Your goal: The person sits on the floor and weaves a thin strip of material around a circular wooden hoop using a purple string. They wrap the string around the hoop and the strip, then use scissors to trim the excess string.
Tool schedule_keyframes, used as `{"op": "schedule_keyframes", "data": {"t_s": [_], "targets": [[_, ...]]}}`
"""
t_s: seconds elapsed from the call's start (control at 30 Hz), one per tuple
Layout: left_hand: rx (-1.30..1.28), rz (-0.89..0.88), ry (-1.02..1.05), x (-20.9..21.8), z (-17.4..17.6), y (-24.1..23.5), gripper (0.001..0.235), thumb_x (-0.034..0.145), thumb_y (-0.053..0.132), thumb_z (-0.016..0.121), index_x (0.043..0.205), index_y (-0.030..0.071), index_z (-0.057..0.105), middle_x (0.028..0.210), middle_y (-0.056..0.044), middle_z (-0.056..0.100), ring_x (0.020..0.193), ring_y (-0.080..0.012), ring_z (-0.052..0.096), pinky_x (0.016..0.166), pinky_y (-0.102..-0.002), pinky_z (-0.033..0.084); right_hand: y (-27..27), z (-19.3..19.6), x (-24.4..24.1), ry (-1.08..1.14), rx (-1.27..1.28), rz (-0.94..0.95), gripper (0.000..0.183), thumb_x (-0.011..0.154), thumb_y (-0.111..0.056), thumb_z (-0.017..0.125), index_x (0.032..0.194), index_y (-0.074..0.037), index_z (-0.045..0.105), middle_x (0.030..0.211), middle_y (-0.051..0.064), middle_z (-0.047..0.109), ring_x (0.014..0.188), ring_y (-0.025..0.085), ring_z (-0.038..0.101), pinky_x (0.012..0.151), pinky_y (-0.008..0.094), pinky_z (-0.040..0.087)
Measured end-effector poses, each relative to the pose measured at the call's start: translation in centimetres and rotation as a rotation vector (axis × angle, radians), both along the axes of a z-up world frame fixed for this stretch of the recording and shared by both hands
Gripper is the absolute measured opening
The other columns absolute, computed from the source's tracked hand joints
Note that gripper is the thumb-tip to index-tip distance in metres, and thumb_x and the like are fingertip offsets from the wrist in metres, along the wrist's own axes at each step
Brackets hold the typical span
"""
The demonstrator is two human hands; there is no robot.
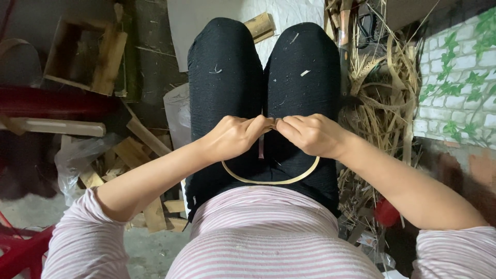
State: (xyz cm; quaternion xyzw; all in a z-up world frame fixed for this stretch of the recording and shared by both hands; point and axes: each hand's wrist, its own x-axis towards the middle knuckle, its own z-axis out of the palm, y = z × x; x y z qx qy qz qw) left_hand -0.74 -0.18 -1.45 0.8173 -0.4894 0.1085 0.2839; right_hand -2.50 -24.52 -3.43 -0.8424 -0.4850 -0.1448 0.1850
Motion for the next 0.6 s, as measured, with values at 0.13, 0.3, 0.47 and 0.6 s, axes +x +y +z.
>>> {"op": "schedule_keyframes", "data": {"t_s": [0.13, 0.3, 0.47, 0.6], "targets": [[0.051, 0.013, 0.437, -0.1, 0.0, 0.1, 0.018, 0.104, 0.023, 0.057, 0.108, 0.007, 0.052, 0.062, -0.006, 0.060, 0.045, -0.0233, 0.063, 0.044, -0.033, 0.052, 0.3, 1.1, -0.3, -0.031, 0.007, 0.007, 0.028, 0.107, -0.007, 0.038, 0.109, 0.000, 0.065, 0.071, 0.001, 0.048, 0.055, 0.015, 0.056, 0.042, 0.022, 0.047], [-0.009, 0.014, 1.554, 0.2, -0.6, -0.1, 0.061, 0.108, 0.055, 0.029, 0.075, 0.012, 0.058, 0.047, -0.003, 0.058, 0.035, -0.0121, 0.052, 0.032, -0.024, 0.040, 0.9, 3.2, -0.1, -0.067, -0.018, 0.067, 0.028, 0.102, 0.002, 0.040, 0.094, -0.001, 0.067, 0.067, -0.001, 0.049, 0.052, 0.011, 0.052, 0.040, 0.020, 0.046], [-0.207, -0.073, 1.899, -0.1, 1.4, -0.3, 0.050, 0.109, 0.042, 0.043, 0.074, 0.009, 0.057, 0.051, 0.003, 0.035, 0.041, -0.0038, 0.025, 0.036, -0.017, 0.021, 1.0, 6.2, -0.2, -0.099, -0.011, 0.091, 0.026, 0.103, 0.001, 0.042, 0.090, -0.002, 0.065, 0.067, -0.002, 0.043, 0.053, 0.013, 0.051, 0.040, 0.021, 0.044], [-0.223, -0.035, 1.941, -0.5, 3.5, -0.3, 0.044, 0.108, 0.035, 0.050, 0.072, 0.010, 0.057, 0.049, 0.006, 0.036, 0.041, 0.0000, 0.022, 0.036, -0.011, 0.019, 0.7, 5.6, -0.9, -0.090, 0.009, 0.086, 0.027, 0.105, -0.001, 0.042, 0.093, -0.002, 0.066, 0.068, 0.000, 0.044, 0.055, 0.013, 0.052, 0.042, 0.019, 0.046]]}}
